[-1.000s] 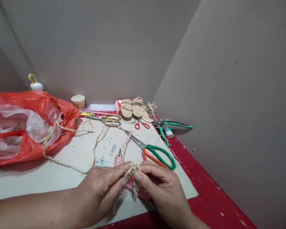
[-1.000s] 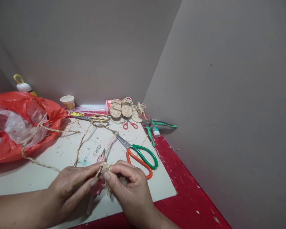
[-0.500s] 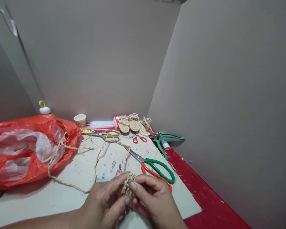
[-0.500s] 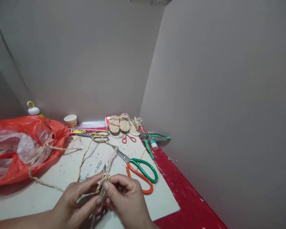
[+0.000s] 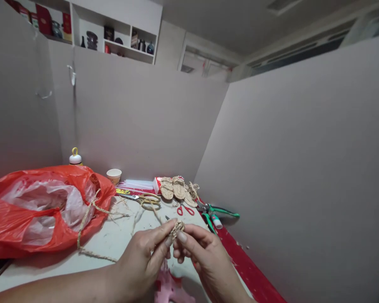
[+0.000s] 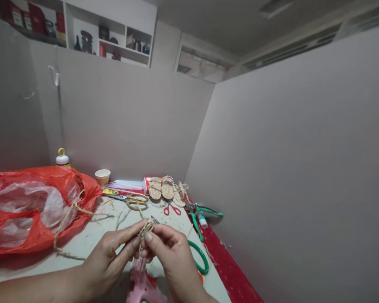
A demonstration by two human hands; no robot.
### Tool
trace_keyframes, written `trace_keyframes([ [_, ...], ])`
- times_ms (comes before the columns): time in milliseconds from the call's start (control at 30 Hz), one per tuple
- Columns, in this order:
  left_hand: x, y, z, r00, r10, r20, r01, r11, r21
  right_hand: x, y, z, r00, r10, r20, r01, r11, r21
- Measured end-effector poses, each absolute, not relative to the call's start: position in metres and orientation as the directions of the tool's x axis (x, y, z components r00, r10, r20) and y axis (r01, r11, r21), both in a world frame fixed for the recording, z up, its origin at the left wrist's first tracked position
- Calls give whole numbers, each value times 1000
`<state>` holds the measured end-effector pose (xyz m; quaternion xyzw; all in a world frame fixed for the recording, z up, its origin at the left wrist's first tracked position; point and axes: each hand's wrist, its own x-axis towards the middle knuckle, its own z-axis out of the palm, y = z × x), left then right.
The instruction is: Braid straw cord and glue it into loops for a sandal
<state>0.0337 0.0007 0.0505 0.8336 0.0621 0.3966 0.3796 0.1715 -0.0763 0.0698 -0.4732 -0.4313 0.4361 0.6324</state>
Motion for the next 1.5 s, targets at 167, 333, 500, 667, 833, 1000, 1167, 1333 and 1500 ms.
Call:
trace_keyframes([
  [167,26,14,60,577,316,753,-230,-822,521,168,-50,69,222,958,181,-98,206,-974],
  [333,18,23,64,534,523,664,-81,-750,656,165,-25,72,219,946,238,-79,261,-962],
  [500,16,22,67,559,669,490,-171,-486,857,167,-15,73,259,901,347,-32,367,-930],
  [667,6,17,67,634,710,306,-119,-301,946,177,-12,70,286,873,394,-7,413,-911],
  [833,-11,33,42,623,777,90,69,-169,983,189,-7,71,311,852,421,39,431,-902],
  [1000,-20,56,29,516,841,160,245,-325,914,195,1,70,272,874,402,49,404,-913],
  [1167,-8,64,60,410,877,251,156,-338,928,193,7,63,120,938,327,62,321,-945],
  [1333,8,62,72,487,845,222,-40,-232,972,190,6,57,49,958,284,83,280,-957],
  [1500,8,59,64,622,775,108,-245,62,968,189,5,49,20,970,242,56,241,-969],
])
